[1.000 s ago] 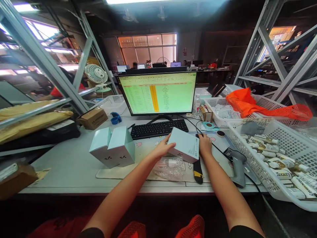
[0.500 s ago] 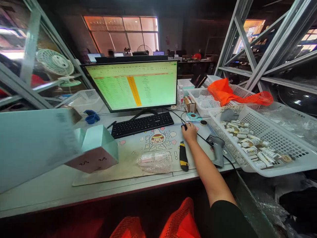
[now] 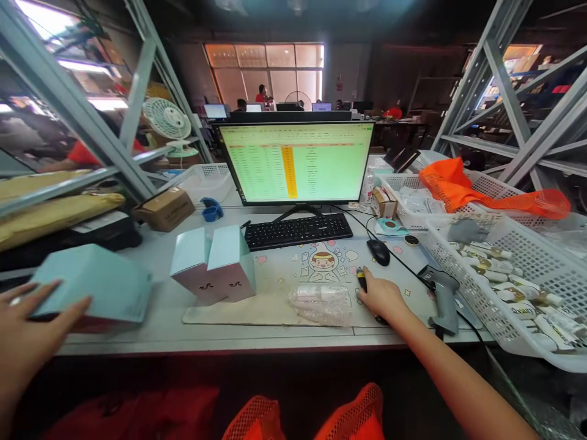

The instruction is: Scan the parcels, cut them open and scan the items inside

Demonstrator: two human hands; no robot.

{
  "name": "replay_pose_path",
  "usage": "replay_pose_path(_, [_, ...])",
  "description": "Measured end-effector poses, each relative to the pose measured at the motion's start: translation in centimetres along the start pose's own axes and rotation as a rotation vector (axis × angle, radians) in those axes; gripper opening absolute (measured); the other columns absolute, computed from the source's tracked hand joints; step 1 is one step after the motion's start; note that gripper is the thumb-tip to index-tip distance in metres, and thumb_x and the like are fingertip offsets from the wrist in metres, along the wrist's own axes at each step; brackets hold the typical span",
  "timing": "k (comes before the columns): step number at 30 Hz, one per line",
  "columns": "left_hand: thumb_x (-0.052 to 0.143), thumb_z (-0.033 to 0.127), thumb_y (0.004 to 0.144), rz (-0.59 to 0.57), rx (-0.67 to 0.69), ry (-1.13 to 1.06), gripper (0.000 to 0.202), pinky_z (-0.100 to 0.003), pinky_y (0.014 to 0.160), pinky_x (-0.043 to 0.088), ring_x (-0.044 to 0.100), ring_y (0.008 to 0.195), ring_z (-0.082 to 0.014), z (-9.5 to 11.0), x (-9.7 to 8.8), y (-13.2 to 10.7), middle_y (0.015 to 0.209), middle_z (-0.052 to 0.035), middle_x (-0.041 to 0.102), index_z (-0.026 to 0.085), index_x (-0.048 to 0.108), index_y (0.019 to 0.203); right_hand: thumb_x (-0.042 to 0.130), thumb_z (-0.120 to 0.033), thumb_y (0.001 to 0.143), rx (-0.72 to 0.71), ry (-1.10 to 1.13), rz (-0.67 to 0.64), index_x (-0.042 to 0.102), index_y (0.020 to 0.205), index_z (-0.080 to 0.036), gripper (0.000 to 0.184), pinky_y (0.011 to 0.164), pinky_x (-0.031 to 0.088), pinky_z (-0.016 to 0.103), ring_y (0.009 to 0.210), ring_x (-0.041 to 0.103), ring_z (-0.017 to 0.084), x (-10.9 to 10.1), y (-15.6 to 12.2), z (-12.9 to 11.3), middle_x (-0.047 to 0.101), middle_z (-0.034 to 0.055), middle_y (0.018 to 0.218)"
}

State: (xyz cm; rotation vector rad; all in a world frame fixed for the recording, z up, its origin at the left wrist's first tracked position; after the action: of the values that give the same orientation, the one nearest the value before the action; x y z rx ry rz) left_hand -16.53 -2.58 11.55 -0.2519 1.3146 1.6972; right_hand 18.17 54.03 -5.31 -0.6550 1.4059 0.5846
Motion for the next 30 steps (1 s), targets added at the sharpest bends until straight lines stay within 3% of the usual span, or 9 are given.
replay_pose_path(4, [0.053, 0.072, 0.069, 0.054, 0.143, -0.017, 0.072, -0.057, 0.112, 0.047, 0.062, 0.125, -0.0366, 0.6, 3.8, 0.9, 0.139, -0.0079, 0.065, 0.023, 0.077, 0.115, 0.041, -0.034, 0.099, -0.105, 0.037, 0.036, 0.028, 0.165, -0.009, 0.071, 0.08, 0.049, 0.039, 0.099, 0.074, 0.036, -1.2, 2.3, -3.4, 0.076, 0.0207, 0.11])
replay_pose_path(7, [0.054, 0.074, 0.07, 0.078, 0.17, 0.008, 0.076, -0.056, 0.104, 0.053, 0.066, 0.117, -0.0372, 1.0, 5.9, 1.0, 0.134, -0.0141, 0.068, 0.017, 0.077, 0.115, 0.045, -0.041, 0.1, -0.203, 0.115, 0.128, 0.033, 0.164, -0.017, 0.069, 0.084, 0.048, 0.037, 0.103, 0.072, 0.032, -1.9, 4.2, -4.2, 0.075, 0.0163, 0.119])
replay_pose_path(12, [0.053, 0.074, 0.082, 0.255, 0.298, -0.008, 0.079, -0.068, 0.116, 0.037, 0.043, 0.145, -0.0476, 2.7, 4.4, -1.6, 0.146, -0.0231, 0.058, 0.01, 0.072, 0.125, 0.045, -0.041, 0.101, 0.025, 0.176, 0.405, 0.064, 0.14, -0.014, 0.051, 0.107, 0.041, 0.047, 0.132, 0.054, 0.036, -3.8, 8.2, 3.7, 0.063, 0.0182, 0.14])
replay_pose_path(14, [0.057, 0.066, 0.088, 0.365, 0.378, -0.06, 0.072, -0.066, 0.121, 0.03, 0.031, 0.153, -0.0451, 6.1, 3.2, -4.1, 0.15, -0.0249, 0.054, 0.008, 0.068, 0.129, 0.045, -0.042, 0.1, 0.15, 0.194, 0.432, 0.062, 0.14, -0.009, 0.055, 0.106, 0.042, 0.053, 0.133, 0.051, 0.041, -3.5, 9.7, 7.0, 0.055, 0.0238, 0.147])
replay_pose_path(16, [0.063, 0.057, 0.091, 0.337, 0.514, -0.1, 0.06, -0.06, 0.123, 0.03, 0.033, 0.154, -0.0409, 11.4, 3.8, -6.9, 0.147, -0.0245, 0.056, 0.01, 0.069, 0.127, 0.046, -0.044, 0.1, 0.203, 0.218, 0.438, 0.06, 0.143, -0.009, 0.058, 0.103, 0.045, 0.051, 0.129, 0.055, 0.04, -2.6, 10.8, 8.4, 0.051, 0.0239, 0.151])
replay_pose_path(19, [0.066, 0.058, 0.091, 0.158, 0.584, -0.091, 0.059, -0.069, 0.123, 0.015, 0.031, 0.154, -0.0436, 18.2, 7.5, -10.0, 0.152, -0.0222, 0.052, 0.017, 0.065, 0.133, 0.047, -0.046, 0.1, 0.206, 0.236, 0.468, 0.059, 0.145, -0.011, 0.058, 0.103, 0.048, 0.048, 0.127, 0.058, 0.037, -1.2, 11.5, 8.1, 0.048, 0.0213, 0.155])
replay_pose_path(21, [0.067, 0.056, 0.091, 0.095, 0.561, -0.087, 0.059, -0.073, 0.121, 0.002, 0.035, 0.151, -0.0439, 20.4, 9.9, -11.0, 0.151, -0.0222, 0.054, 0.018, 0.061, 0.136, 0.049, -0.045, 0.1, 0.187, 0.235, 0.501, 0.058, 0.146, -0.011, 0.059, 0.103, 0.048, 0.048, 0.128, 0.057, 0.037, -0.5, 11.5, 7.4, 0.046, 0.0212, 0.157])
replay_pose_path(24, [0.068, 0.051, 0.091, 0.117, 0.494, -0.079, 0.054, -0.072, 0.121, -0.004, 0.044, 0.145, -0.0414, 20.2, 11.5, -10.9, 0.141, -0.0231, 0.061, 0.016, 0.061, 0.13, 0.049, -0.038, 0.099, 0.141, 0.231, 0.533, 0.061, 0.145, -0.013, 0.054, 0.104, 0.048, 0.045, 0.127, 0.058, 0.035, 0.1, 11.4, 6.8, 0.05, 0.0201, 0.154])
replay_pose_path(30, [0.068, 0.045, 0.086, 0.163, 0.455, -0.074, 0.047, -0.071, 0.12, 0.001, 0.049, 0.138, -0.0411, 16.8, 10.7, -9.0, 0.128, -0.0224, 0.063, 0.014, 0.063, 0.122, 0.049, -0.032, 0.097, 0.094, 0.238, 0.565, 0.067, 0.139, -0.014, 0.049, 0.106, 0.047, 0.043, 0.124, 0.059, 0.033, 0.4, 11.7, 6.9, 0.06, 0.0174, 0.144])
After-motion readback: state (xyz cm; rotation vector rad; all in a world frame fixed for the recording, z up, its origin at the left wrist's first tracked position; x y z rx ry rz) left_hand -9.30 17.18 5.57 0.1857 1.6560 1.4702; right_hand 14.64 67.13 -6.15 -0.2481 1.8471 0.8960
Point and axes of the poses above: each hand's wrist, its own y-axis towards the middle knuckle, its own x-axis out of the palm, z = x × y, the point moved 8 cm from there along y, towards the middle knuckle
